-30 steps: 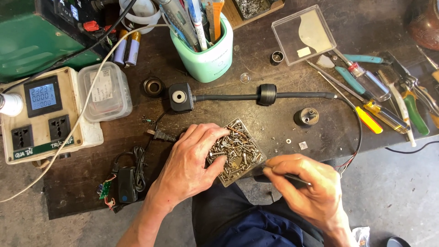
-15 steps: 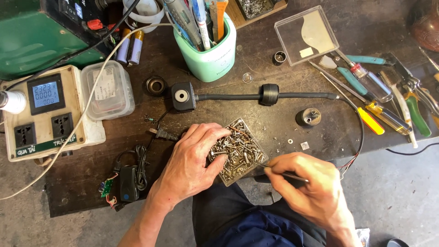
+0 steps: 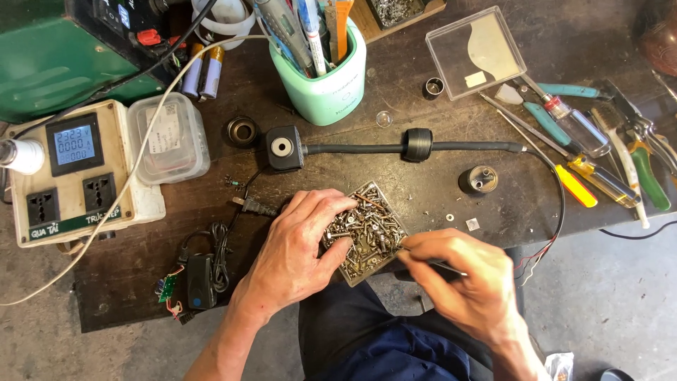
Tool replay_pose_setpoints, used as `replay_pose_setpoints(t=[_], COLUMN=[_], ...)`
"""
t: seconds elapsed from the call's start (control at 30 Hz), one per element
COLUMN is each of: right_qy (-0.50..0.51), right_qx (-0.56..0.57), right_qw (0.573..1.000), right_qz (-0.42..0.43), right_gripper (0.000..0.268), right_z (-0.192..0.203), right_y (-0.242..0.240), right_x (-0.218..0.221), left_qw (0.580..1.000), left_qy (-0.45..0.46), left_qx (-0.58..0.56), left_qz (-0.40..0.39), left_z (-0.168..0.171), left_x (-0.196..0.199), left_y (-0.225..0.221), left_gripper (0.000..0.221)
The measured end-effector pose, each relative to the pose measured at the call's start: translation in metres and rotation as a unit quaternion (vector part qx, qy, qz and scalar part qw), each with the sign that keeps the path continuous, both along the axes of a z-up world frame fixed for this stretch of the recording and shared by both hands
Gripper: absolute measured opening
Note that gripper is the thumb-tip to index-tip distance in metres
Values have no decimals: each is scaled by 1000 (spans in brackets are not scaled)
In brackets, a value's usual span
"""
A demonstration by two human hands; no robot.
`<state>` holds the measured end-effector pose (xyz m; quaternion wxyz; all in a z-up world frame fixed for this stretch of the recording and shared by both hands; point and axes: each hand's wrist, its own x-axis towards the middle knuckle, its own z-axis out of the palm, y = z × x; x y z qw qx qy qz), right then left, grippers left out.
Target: Sorting through a tray of tiny electronic components or screws using tweezers on a repair bench.
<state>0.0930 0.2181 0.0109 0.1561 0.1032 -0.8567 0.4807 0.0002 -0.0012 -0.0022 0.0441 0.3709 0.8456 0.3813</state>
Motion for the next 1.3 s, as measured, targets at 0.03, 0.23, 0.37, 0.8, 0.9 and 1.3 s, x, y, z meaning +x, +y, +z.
replay_pose_setpoints(t=[0.03, 0.23, 0.37, 0.8, 0.9, 1.3], right_qy=[0, -22, -28, 1, 1, 3], right_qx=[5, -14, 2, -3, -20, -44], right_qw=[1000, 998, 998, 1000, 1000, 999], right_qz=[-11, 66, 62, 26, 20, 15], right_gripper=[10, 11, 10, 13, 13, 13], right_z=[3, 4, 2, 2, -3, -15], right_y=[1, 1, 2, 1, -3, -7], right_x=[1, 5, 7, 6, 6, 9], left_qw=[1000, 1000, 1000, 999, 999, 1000], left_qy=[0, -2, -1, 7, 0, 9], left_qx=[-4, -11, -11, -42, -36, -15], left_qz=[2, 2, -1, -7, 1, 3], left_z=[0, 0, 0, 7, 5, 6], left_x=[0, 0, 0, 6, 9, 14], left_y=[0, 0, 0, -2, -2, -2], left_gripper=[44, 43, 42, 41, 33, 25])
